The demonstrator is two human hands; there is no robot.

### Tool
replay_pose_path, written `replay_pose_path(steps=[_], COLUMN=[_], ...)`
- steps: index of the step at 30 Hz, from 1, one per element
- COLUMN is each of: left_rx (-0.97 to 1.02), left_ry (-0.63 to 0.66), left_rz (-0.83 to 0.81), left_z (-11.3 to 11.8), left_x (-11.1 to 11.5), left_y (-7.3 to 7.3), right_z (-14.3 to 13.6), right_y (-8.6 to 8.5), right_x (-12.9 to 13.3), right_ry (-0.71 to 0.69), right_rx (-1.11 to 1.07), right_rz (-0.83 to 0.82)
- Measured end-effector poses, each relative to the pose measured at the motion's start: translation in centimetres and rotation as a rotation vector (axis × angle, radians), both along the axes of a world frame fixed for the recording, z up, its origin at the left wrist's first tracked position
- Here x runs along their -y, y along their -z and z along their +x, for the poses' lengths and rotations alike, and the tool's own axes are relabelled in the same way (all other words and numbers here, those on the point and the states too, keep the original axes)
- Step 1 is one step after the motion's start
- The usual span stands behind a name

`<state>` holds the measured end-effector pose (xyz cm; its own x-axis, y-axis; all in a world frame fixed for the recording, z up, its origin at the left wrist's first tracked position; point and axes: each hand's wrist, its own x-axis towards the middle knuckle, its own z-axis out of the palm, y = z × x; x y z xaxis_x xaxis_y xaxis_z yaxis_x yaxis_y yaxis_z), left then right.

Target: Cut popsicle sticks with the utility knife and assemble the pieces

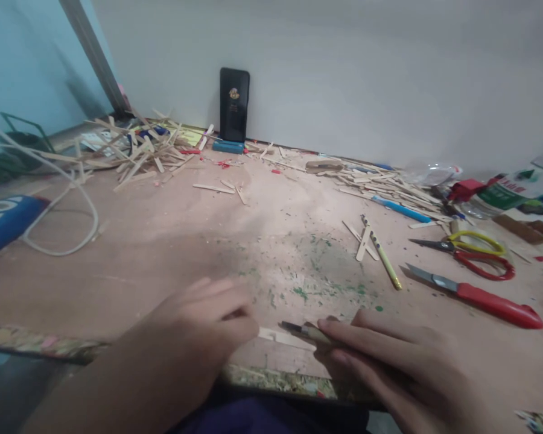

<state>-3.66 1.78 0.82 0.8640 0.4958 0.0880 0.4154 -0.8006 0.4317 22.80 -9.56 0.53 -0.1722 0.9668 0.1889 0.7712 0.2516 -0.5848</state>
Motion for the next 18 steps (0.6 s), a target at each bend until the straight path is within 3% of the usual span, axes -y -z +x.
replay_pose_path(steps=[11, 18], left_rx=[-0.009, -0.026], left_ry=[-0.033, -0.029], left_rz=[-0.174, -0.155], left_z=[-0.41, -0.49], left_x=[0.70, 0.93], left_y=[0.59, 0.36], right_z=[0.36, -0.34], right_y=[0.29, -0.09], right_x=[0.04, -0.25], right_ry=[-0.057, -0.059], right_rx=[0.091, 0.111], right_rz=[-0.007, 0.063])
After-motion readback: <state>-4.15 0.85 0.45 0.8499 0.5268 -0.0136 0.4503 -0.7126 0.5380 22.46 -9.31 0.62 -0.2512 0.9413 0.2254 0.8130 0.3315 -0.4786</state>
